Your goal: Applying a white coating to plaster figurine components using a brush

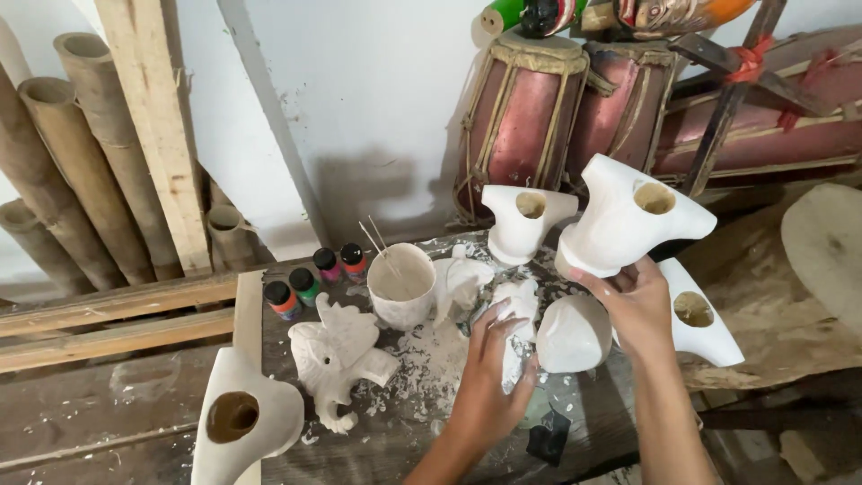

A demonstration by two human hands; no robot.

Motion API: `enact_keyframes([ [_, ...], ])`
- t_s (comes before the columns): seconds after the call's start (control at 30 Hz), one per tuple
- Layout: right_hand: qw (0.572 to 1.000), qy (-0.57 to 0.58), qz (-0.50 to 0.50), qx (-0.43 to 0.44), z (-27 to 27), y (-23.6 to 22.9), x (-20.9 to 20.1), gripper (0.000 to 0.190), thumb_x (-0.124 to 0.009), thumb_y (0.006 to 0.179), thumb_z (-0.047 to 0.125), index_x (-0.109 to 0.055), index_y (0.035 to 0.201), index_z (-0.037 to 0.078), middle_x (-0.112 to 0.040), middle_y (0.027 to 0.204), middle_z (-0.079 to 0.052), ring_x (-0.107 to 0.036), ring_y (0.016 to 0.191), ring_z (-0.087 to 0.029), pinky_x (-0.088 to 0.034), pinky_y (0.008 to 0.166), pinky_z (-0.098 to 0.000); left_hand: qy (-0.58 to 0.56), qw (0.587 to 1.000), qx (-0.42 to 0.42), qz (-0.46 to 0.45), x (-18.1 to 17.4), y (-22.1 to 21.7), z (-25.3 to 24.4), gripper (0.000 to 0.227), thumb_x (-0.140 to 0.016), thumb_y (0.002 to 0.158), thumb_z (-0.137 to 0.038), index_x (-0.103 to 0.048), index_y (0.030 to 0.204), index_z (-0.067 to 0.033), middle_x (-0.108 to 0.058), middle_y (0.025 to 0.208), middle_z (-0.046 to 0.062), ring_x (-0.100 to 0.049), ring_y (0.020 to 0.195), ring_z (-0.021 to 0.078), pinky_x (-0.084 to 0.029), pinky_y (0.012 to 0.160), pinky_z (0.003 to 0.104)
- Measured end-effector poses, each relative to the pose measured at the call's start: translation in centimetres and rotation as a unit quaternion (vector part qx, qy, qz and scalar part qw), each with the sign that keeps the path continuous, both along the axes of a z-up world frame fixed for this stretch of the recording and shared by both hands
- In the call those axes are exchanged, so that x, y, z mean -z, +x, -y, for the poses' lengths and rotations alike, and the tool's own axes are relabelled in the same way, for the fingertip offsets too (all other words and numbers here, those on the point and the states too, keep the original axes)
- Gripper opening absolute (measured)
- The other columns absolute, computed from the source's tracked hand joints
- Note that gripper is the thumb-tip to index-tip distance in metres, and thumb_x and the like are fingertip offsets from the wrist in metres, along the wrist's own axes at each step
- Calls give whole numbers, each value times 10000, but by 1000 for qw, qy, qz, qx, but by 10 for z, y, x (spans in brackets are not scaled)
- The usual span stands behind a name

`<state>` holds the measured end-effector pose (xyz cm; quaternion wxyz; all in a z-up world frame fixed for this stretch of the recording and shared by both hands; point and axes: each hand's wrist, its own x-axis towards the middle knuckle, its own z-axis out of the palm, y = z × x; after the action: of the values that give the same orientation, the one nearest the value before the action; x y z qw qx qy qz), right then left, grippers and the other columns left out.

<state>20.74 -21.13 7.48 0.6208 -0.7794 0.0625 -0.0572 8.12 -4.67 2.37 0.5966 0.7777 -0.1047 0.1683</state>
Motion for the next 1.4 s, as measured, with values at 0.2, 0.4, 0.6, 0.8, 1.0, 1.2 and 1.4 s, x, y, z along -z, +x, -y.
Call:
enact_keyframes([
  [0.2,1000,13,-9,4,4,16,24,595,-795,784,124,-573,1328,26,-689,1305,-115,-650,1183,-175,-525,1012,-305,6,1000,-20,-11,15,-5,-7,416,-573,999,-139,-450,1379,-20,-391,1470,232,-452,1382,379,-435,1151,528],
  [0.4,999,23,-40,29,0,25,31,637,-794,778,115,-556,1363,28,-676,1330,-118,-646,1202,-189,-521,1035,-318,-5,1000,-16,-3,8,-7,-11,362,-554,1022,-160,-478,1348,-22,-401,1439,187,-499,1337,344,-482,1090,502],
  [0.6,999,7,-36,29,-2,20,24,608,-805,776,146,-582,1329,26,-697,1289,-125,-667,1162,-200,-539,1010,-325,57,997,-39,32,-25,13,-23,423,-603,977,-110,-485,1364,12,-416,1470,252,-551,1281,338,-551,1068,456],
  [0.8,998,-9,-38,47,-13,5,4,670,-815,759,188,-567,1371,70,-685,1334,-107,-649,1226,-213,-540,1012,-341,136,974,-50,172,-99,45,-28,364,-501,1053,-223,-529,1360,-29,-398,1572,178,-366,1500,464,-279,1218,622],
  [1.0,998,-14,-16,54,-11,3,29,520,-681,817,142,-581,1322,63,-694,1154,-114,-625,1016,-186,-489,817,-316,379,919,-7,111,-146,127,26,729,-170,943,-605,-772,1188,-275,-248,1648,-29,-194,1580,336,71,1213,798],
  [1.2,997,54,27,52,0,15,53,421,-800,783,50,-584,1144,67,-717,1075,-74,-669,1008,-147,-535,883,-297,488,863,129,1,-198,162,44,995,59,776,-610,-830,830,-167,-207,1696,-4,-18,1602,312,240,1118,788],
  [1.4,993,97,12,60,-5,5,32,571,-820,748,69,-589,1269,40,-732,1217,-102,-690,1136,-172,-559,982,-296,497,849,172,58,-177,191,61,1032,26,835,-623,-820,909,-37,-548,1486,82,-313,1505,282,81,1225,681],
])
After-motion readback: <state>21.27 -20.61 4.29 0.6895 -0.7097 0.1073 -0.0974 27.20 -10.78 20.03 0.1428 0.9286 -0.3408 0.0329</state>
